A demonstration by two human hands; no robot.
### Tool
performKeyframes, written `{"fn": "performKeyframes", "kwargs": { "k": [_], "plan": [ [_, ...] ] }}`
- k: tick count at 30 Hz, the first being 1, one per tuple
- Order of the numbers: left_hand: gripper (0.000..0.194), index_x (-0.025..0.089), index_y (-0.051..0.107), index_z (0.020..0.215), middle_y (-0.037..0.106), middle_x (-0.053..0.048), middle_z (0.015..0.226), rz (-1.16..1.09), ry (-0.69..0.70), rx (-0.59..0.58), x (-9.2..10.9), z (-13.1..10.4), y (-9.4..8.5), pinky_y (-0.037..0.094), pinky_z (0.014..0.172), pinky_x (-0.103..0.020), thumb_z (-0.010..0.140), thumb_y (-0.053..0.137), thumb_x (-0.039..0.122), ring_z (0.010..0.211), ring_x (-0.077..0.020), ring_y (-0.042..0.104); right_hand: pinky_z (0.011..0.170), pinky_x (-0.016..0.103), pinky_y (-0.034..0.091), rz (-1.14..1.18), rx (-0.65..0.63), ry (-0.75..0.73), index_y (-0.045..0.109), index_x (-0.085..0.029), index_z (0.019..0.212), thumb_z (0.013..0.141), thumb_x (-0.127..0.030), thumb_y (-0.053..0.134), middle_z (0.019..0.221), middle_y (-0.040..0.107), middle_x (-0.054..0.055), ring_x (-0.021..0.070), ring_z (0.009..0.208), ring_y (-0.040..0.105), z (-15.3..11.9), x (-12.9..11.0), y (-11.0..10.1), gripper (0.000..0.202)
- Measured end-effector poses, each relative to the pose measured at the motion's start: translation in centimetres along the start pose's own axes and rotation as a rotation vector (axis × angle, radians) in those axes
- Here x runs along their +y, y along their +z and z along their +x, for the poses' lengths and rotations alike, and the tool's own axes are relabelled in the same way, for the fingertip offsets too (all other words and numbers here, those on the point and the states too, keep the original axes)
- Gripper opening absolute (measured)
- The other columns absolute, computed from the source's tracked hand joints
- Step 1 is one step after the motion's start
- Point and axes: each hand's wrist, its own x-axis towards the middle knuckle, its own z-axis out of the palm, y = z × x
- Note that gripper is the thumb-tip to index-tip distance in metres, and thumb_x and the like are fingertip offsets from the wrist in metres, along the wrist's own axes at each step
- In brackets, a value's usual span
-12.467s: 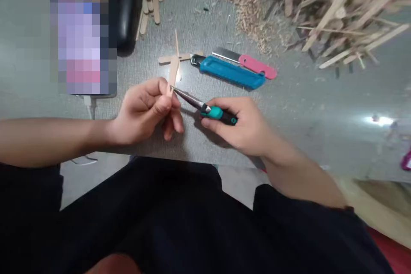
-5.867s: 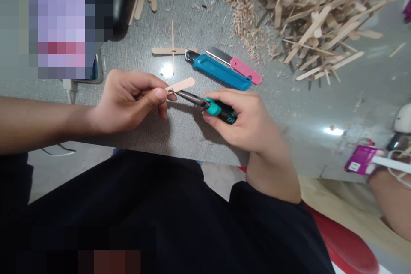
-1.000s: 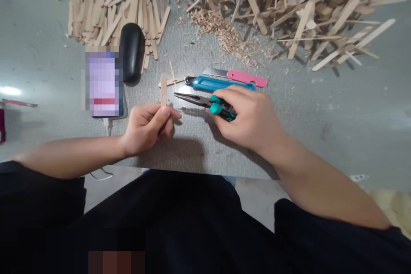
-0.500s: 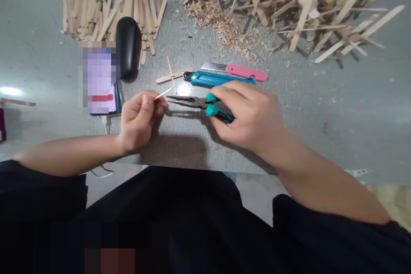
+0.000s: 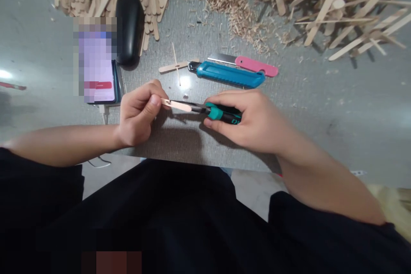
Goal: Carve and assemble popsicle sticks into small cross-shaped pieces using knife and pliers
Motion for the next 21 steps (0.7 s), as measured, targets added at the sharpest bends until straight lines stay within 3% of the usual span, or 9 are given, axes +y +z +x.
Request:
{"fn": "performKeyframes", "kwargs": {
  "k": [4, 11, 16, 21],
  "plan": [
    [0.024, 0.024, 0.072, 0.100, 0.070, -0.003, 0.086, 0.023, 0.039, -0.046, 0.2, 0.0, -0.3, 0.054, 0.072, -0.031, 0.120, 0.058, 0.026, 0.077, -0.0137, 0.068, 0.071, 0.039, 0.065, 0.015, -0.056, 0.019, 0.089, -0.030, 0.108, 0.098, -0.036, 0.084, 0.098, 0.090, 0.002, 0.0270, 0.082, 0.084, -0.3, 0.2, -0.5, 0.012],
    [0.027, 0.024, 0.068, 0.095, 0.071, -0.003, 0.082, 0.116, 0.031, -0.085, 0.5, 0.0, -0.5, 0.053, 0.064, -0.029, 0.120, 0.058, 0.028, 0.071, -0.0138, 0.067, 0.075, 0.043, 0.067, 0.004, -0.199, 0.108, 0.092, -0.033, 0.118, 0.102, -0.042, 0.079, 0.107, 0.091, 0.004, 0.0303, 0.089, 0.086, -0.7, 0.1, -1.7, 0.022],
    [0.033, 0.022, 0.066, 0.091, 0.074, -0.003, 0.080, 0.186, -0.019, -0.090, 0.7, 0.0, -0.6, 0.054, 0.062, -0.028, 0.121, 0.057, 0.033, 0.070, -0.0138, 0.070, 0.078, 0.045, 0.067, -0.052, -0.184, 0.142, 0.090, -0.028, 0.115, 0.103, -0.046, 0.078, 0.106, 0.091, 0.006, 0.0314, 0.090, 0.086, -0.6, -0.3, -1.1, 0.024],
    [0.033, 0.022, 0.064, 0.088, 0.071, -0.001, 0.076, 0.153, -0.003, -0.084, 0.7, 0.0, -0.5, 0.052, 0.059, -0.025, 0.120, 0.059, 0.026, 0.066, -0.0109, 0.066, 0.069, 0.042, 0.062, -0.062, -0.144, 0.065, 0.087, -0.028, 0.108, 0.103, -0.037, 0.075, 0.098, 0.090, 0.005, 0.0289, 0.082, 0.084, -0.3, -0.6, -0.5, 0.015]
  ]
}}
